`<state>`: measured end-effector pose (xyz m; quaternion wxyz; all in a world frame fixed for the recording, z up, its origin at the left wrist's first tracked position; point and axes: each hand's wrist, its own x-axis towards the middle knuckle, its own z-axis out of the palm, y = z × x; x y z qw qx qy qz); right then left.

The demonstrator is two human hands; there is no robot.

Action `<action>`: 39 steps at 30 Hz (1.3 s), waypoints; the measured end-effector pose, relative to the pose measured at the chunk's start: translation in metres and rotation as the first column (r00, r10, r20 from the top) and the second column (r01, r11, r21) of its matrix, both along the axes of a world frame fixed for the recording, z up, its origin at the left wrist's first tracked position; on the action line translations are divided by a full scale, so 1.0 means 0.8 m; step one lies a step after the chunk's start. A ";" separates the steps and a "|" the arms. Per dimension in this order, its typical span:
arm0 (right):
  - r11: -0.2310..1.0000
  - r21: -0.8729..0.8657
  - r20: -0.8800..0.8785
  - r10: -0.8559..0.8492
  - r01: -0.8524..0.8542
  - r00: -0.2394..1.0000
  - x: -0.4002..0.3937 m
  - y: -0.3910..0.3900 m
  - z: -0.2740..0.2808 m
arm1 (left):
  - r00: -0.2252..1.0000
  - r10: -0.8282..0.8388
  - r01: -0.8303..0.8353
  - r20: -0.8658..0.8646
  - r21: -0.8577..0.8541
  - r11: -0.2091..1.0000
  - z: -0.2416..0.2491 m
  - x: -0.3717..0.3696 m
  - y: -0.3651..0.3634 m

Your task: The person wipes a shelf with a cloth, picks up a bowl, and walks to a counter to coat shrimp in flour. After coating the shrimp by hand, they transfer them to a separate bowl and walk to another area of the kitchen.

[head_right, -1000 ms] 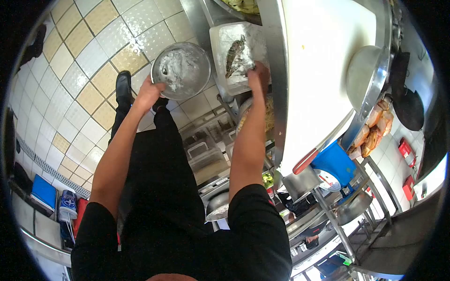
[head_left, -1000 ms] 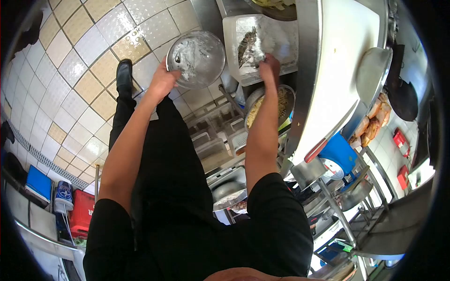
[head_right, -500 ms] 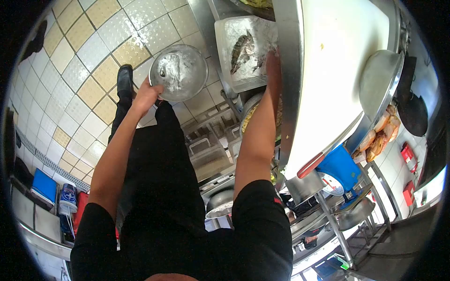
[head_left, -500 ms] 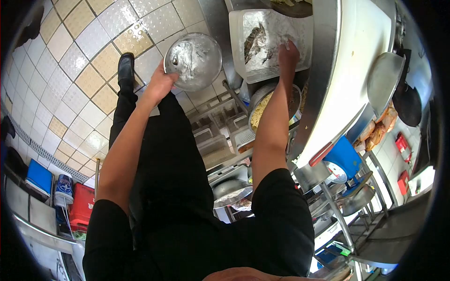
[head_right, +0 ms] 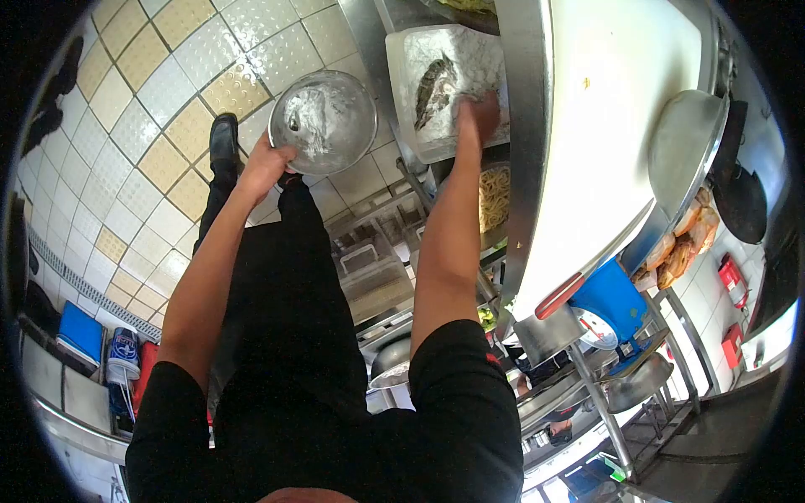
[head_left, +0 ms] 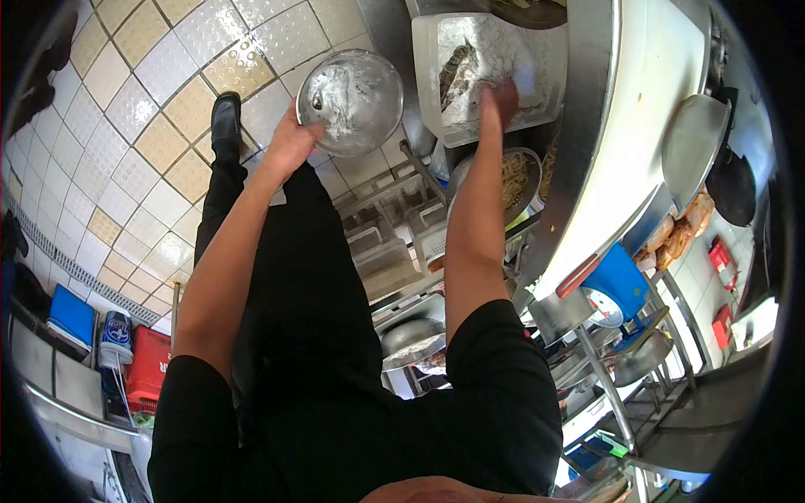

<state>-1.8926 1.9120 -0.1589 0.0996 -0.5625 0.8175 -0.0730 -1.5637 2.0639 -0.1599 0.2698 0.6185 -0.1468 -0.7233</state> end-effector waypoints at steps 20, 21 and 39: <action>0.947 0.173 0.975 -0.203 0.269 0.087 0.137 0.109 0.116 | 0.995 -0.027 0.028 -0.098 0.010 1.000 0.027 -0.021 -0.035; 0.984 0.071 0.928 -0.125 0.161 0.351 0.146 0.109 0.117 | 0.994 -0.014 0.015 -0.112 0.008 1.000 0.029 -0.020 -0.036; 0.963 0.136 0.604 -0.268 0.233 0.751 -0.017 -0.027 0.009 | 0.996 0.055 -0.056 -0.075 -0.007 0.998 0.000 -0.002 -0.014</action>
